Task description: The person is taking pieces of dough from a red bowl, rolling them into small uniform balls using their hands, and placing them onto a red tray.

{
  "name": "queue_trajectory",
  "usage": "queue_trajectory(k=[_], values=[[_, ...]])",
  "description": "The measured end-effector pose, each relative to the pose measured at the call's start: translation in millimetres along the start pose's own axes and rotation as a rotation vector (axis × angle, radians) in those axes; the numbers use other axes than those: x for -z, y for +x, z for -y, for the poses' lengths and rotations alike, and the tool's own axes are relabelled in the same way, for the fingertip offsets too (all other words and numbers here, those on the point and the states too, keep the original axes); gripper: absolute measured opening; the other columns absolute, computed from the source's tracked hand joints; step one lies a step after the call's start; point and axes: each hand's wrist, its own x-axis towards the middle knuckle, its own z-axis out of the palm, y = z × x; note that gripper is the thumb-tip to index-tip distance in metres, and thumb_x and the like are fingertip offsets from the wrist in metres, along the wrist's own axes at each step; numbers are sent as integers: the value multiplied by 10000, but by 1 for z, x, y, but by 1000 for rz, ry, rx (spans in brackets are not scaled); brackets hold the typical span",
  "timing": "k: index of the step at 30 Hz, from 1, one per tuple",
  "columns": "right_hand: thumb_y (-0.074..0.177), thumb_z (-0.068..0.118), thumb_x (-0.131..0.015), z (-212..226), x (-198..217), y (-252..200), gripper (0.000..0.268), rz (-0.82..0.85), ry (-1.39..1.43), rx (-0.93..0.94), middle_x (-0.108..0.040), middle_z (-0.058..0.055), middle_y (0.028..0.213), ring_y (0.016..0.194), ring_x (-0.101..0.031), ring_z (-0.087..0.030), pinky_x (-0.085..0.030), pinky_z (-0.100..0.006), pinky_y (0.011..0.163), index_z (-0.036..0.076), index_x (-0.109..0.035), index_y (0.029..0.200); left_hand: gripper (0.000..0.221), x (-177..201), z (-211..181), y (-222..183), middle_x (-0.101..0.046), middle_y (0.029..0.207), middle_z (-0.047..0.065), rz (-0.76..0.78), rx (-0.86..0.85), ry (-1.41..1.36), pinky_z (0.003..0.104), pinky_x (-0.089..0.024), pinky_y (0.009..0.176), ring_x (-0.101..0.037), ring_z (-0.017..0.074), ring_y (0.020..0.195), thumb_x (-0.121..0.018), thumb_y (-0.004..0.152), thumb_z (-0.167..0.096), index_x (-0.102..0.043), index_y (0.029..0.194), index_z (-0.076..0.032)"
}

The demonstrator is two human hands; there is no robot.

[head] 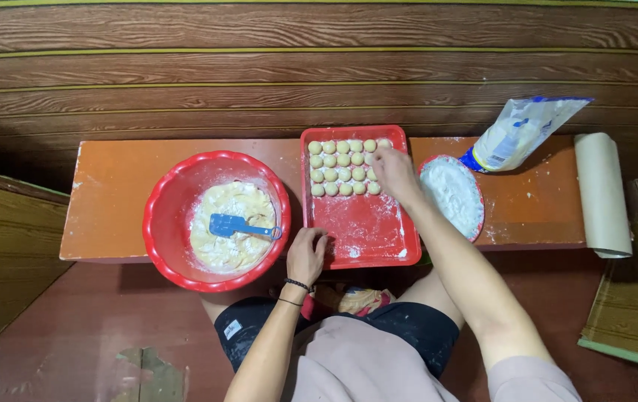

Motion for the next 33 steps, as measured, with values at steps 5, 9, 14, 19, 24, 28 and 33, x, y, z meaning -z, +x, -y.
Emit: queue_trajectory(k=[5, 9, 14, 19, 24, 28, 33], values=[[955, 291, -614, -4, -1, -33, 153, 35, 2, -66, -711, -136, 960, 990, -723, -332, -592, -451, 846, 175, -692, 1018, 141, -1, 3, 1, -680, 1014, 29, 32, 11, -10, 384, -558, 938, -680, 257, 1061, -630, 975, -245, -719, 1082, -220], [814, -9, -692, 39, 19, -54, 400, -227, 1090, -517, -543, -14, 774, 644, -633, -139, -564, -263, 586, 29, -627, 1206, 145, -1, 1, 1, -680, 1022, 34, 31, 25, -13, 382, -556, 936, -682, 254, 1063, -617, 986, -233, -717, 1088, -207], [960, 150, -574, 19, -33, -33, 274, 47, 154, 109, -685, -77, 1203, 1218, -638, -316, -514, -453, 1036, 205, -719, 1185, 157, 0, -1, 4, -693, 1023, 52, 24, 17, 1, 398, -553, 940, -683, 272, 1065, -606, 990, -231, -727, 1082, -191], [929, 228, -601, 57, -66, -11, 308, 172, 130, 105, -589, -175, 1234, 1193, -612, -373, -512, -472, 979, 284, -613, 1232, 162, 2, -5, 3, -689, 1032, 53, 52, 43, 1, 406, -547, 948, -677, 273, 1075, -604, 988, -229, -724, 1094, -205], [794, -30, -622, 77, -34, -23, 692, 215, 98, 206, -271, -307, 1627, 1387, -468, -493, -436, -481, 1155, 296, -637, 1404, 169, 3, -5, 1, -689, 1042, 48, 60, 48, 3, 403, -547, 951, -677, 266, 1082, -600, 995, -239, -721, 1108, -207], [917, 181, -617, 33, -7, -33, 410, -4, 648, 117, -588, -265, 1207, 1118, -608, -383, -527, -427, 942, 147, -654, 1324, 165, 4, -5, 2, -693, 1034, 69, 50, 42, -2, 415, -550, 942, -679, 287, 1073, -606, 994, -239, -725, 1097, -191], [964, 153, -677, -68, 19, -63, 362, -228, 160, -20, -604, -182, 1116, 1111, -630, -410, -532, -449, 924, 154, -662, 1325, 161, 1, -2, 0, -697, 1031, 62, 39, 39, -2, 405, -553, 938, -681, 282, 1074, -616, 1000, -283, -722, 1080, -192]])
